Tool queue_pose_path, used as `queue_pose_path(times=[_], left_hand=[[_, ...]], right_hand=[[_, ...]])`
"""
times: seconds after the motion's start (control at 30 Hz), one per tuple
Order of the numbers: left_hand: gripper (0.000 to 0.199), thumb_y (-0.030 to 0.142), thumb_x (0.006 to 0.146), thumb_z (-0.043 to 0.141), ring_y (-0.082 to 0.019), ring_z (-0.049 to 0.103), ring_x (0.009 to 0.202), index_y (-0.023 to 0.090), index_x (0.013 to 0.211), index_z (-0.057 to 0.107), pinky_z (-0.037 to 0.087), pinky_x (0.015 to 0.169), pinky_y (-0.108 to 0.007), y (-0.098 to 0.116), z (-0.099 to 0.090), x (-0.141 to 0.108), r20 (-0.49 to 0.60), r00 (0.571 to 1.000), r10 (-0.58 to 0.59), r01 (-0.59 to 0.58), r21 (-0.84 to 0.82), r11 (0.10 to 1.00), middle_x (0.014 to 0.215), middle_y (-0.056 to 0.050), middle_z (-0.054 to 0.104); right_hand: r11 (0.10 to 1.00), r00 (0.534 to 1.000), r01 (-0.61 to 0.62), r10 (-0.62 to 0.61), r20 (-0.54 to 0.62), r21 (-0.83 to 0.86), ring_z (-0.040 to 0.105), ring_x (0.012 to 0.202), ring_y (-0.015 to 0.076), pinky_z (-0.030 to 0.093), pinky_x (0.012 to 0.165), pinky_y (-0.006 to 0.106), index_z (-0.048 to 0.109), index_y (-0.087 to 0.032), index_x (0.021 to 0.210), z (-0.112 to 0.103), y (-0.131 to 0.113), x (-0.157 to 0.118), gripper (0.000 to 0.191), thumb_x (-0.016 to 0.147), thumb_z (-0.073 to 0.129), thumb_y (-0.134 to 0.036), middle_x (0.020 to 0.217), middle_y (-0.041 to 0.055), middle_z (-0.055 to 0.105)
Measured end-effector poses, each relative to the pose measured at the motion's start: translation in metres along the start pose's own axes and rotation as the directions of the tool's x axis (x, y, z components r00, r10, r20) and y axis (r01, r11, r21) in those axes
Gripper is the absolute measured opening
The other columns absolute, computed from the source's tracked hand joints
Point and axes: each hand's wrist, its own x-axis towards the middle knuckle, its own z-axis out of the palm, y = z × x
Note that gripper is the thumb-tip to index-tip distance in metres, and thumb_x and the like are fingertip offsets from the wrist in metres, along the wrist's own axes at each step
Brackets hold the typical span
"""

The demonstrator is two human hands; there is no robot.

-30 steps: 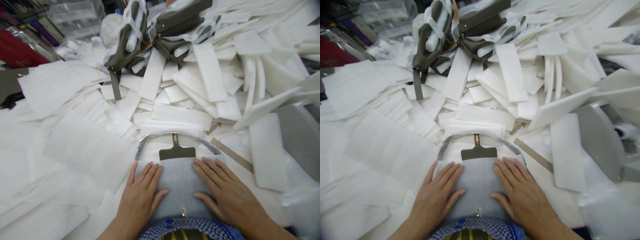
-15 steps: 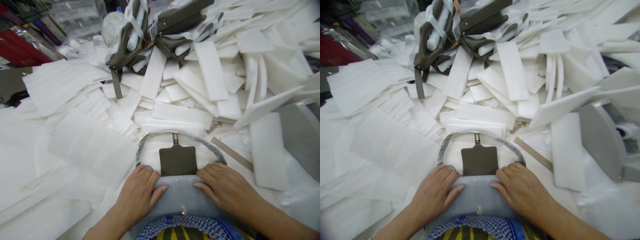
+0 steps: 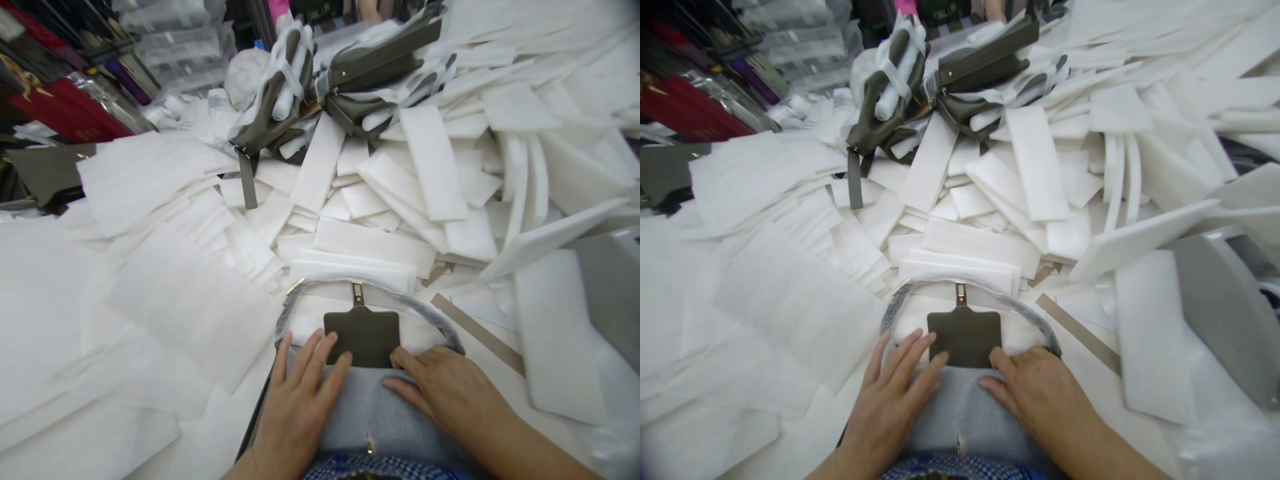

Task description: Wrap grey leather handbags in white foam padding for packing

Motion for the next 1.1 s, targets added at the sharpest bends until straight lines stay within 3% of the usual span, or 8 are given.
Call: queue_pose_path(times=[0.13, 0.3, 0.43, 0.63, 0.73, 0.9, 1.0, 1.1], left_hand=[[0.029, 0.024, 0.103, 0.045, -0.013, 0.061, 0.117, 0.024, 0.124, 0.065, 0.030, 0.117, -0.027, 0.010, 0.002, -0.017, -0.068, 0.964, 0.255, -0.262, -0.111, 0.959, 0.119, 0.001, 0.072], [0.067, 0.064, 0.095, 0.041, -0.026, 0.040, 0.142, 0.025, 0.149, 0.042, 0.031, 0.118, -0.044, 0.014, 0.014, -0.045, 0.122, 0.923, 0.365, -0.356, -0.091, 0.930, 0.152, -0.009, 0.047], [0.076, 0.066, 0.094, 0.043, -0.028, 0.029, 0.148, 0.027, 0.156, 0.025, 0.022, 0.121, -0.048, 0.017, 0.011, -0.053, 0.227, 0.918, 0.325, -0.286, -0.187, 0.940, 0.164, -0.008, 0.024], [0.073, 0.062, 0.095, 0.046, -0.028, 0.025, 0.150, 0.030, 0.156, 0.024, 0.018, 0.123, -0.049, 0.020, -0.002, -0.050, 0.280, 0.920, 0.275, -0.189, -0.298, 0.936, 0.165, -0.006, 0.019], [0.071, 0.064, 0.095, 0.045, -0.028, 0.024, 0.150, 0.030, 0.155, 0.029, 0.019, 0.123, -0.049, 0.020, -0.003, -0.050, 0.282, 0.919, 0.276, -0.184, -0.314, 0.931, 0.164, -0.006, 0.022], [0.070, 0.065, 0.094, 0.045, -0.028, 0.025, 0.150, 0.028, 0.152, 0.035, 0.019, 0.122, -0.050, 0.024, 0.000, -0.052, 0.247, 0.934, 0.258, -0.183, -0.290, 0.939, 0.163, -0.009, 0.026], [0.069, 0.065, 0.094, 0.045, -0.027, 0.025, 0.150, 0.027, 0.151, 0.037, 0.019, 0.122, -0.049, 0.025, 0.002, -0.054, 0.210, 0.944, 0.255, -0.190, -0.288, 0.939, 0.162, -0.009, 0.029], [0.067, 0.065, 0.095, 0.044, -0.027, 0.028, 0.149, 0.027, 0.150, 0.039, 0.020, 0.122, -0.049, 0.026, 0.002, -0.055, 0.168, 0.952, 0.257, -0.203, -0.285, 0.937, 0.161, -0.008, 0.031]], right_hand=[[0.998, 1.000, -0.001, 0.002, 0.019, -0.056, 0.066, 0.056, 0.0237, 0.039, 0.053, 0.031, 0.057, -0.023, 0.089, 0.000, -0.002, 0.000, 0.027, 0.097, 0.054, -0.049, 0.060, 0.0007, 0.064], [0.999, 0.994, -0.044, 0.047, 0.094, -0.032, 0.068, 0.062, 0.0257, 0.041, 0.054, 0.030, 0.061, -0.023, 0.092, -0.005, -0.004, 0.002, 0.025, 0.091, 0.064, -0.048, 0.065, 0.0025, 0.068], [0.986, 0.984, -0.120, 0.103, 0.145, 0.114, 0.069, 0.070, 0.0258, 0.045, 0.060, 0.031, 0.062, -0.022, 0.095, -0.018, -0.004, 0.003, 0.024, 0.093, 0.061, -0.046, 0.072, 0.0038, 0.070], [0.928, 0.978, -0.087, 0.149, -0.148, 0.361, 0.067, 0.097, 0.0236, 0.050, 0.087, 0.035, 0.067, -0.020, 0.101, -0.039, 0.004, 0.034, 0.017, 0.097, 0.056, -0.031, 0.101, 0.0085, 0.073], [0.868, 0.965, -0.181, 0.249, -0.088, 0.462, 0.066, 0.108, 0.0284, 0.048, 0.096, 0.039, 0.071, -0.018, 0.112, -0.040, 0.007, 0.063, 0.026, 0.091, 0.061, -0.030, 0.111, 0.0116, 0.073], [0.738, 0.938, -0.306, 0.343, 0.057, 0.602, 0.073, 0.073, 0.0226, 0.057, 0.070, 0.031, 0.074, -0.018, 0.111, -0.033, 0.003, 0.087, 0.030, 0.085, 0.068, -0.032, 0.078, 0.0035, 0.077], [0.699, 0.931, -0.291, 0.364, 0.025, 0.653, 0.071, 0.064, 0.0176, 0.057, 0.060, 0.027, 0.071, -0.018, 0.119, -0.033, -0.007, 0.075, 0.035, 0.086, 0.066, -0.029, 0.088, 0.0033, 0.078], [0.661, 0.936, -0.181, 0.343, -0.079, 0.728, 0.074, 0.079, 0.0196, 0.060, 0.075, 0.031, 0.071, -0.022, 0.117, -0.033, -0.022, 0.051, 0.034, 0.084, 0.068, -0.029, 0.104, 0.0040, 0.077]])
